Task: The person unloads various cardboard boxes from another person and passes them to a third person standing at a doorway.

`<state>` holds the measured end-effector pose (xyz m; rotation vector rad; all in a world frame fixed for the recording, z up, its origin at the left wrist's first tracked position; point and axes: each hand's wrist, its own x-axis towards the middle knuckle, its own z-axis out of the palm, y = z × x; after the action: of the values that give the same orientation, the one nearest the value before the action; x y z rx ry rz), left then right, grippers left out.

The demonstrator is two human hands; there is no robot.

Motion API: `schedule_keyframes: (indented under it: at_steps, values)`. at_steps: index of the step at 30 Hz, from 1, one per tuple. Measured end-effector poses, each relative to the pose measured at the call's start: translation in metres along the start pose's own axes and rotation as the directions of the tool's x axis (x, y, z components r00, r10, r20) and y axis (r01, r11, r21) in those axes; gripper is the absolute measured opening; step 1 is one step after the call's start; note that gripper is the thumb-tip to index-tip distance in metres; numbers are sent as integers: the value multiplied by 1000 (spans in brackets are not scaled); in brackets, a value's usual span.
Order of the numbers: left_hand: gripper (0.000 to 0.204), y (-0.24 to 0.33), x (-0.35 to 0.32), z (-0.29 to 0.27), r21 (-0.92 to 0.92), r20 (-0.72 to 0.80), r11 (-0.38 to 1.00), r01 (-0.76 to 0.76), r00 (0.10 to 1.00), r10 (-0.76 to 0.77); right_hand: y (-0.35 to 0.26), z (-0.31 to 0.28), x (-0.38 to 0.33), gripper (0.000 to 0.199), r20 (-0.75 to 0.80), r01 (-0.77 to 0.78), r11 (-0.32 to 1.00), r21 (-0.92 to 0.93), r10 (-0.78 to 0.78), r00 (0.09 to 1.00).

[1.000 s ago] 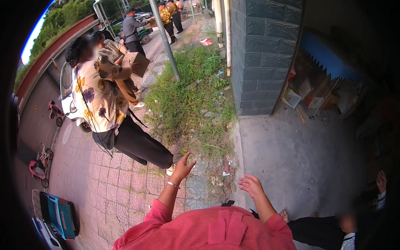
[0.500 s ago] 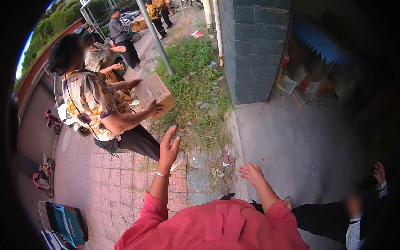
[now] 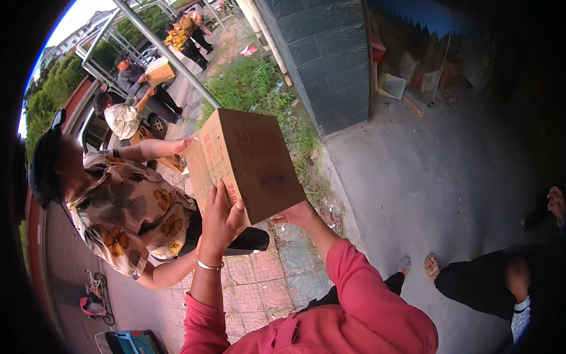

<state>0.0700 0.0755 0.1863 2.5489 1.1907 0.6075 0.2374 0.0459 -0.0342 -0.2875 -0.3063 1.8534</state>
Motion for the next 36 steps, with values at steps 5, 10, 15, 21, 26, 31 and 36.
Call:
schedule_keyframes:
  at_steps: [5,10,15,21,26,31,36]
  values:
    - [66,85,10,11,-132,155,967,-217,959,236,-49,48,-122,69,-200,224,974,42,-211,957]
    - [72,265,25,79,-375,143,664,-647,668,730,-106,79,-305,71,-351,791,587,-173,-787,508]
    - [73,442,-1,130,-574,189,381,-725,335,923,-98,79,-464,73,-364,920,231,-318,-925,107]
    - [69,555,-24,156,-653,154,197,-731,127,980,-113,63,-535,76,-366,928,-88,-363,-902,-229]
    - [64,520,11,139,-746,99,244,-620,258,961,-148,59,-534,76,-421,923,-174,-343,-850,-317]
    - [65,348,40,138,-761,82,409,-504,550,831,-128,20,-450,72,-621,870,313,-381,-784,11]
    - [67,115,-14,152,-586,320,791,-177,846,427,-21,-23,-294,63,-810,333,922,-196,-344,476]
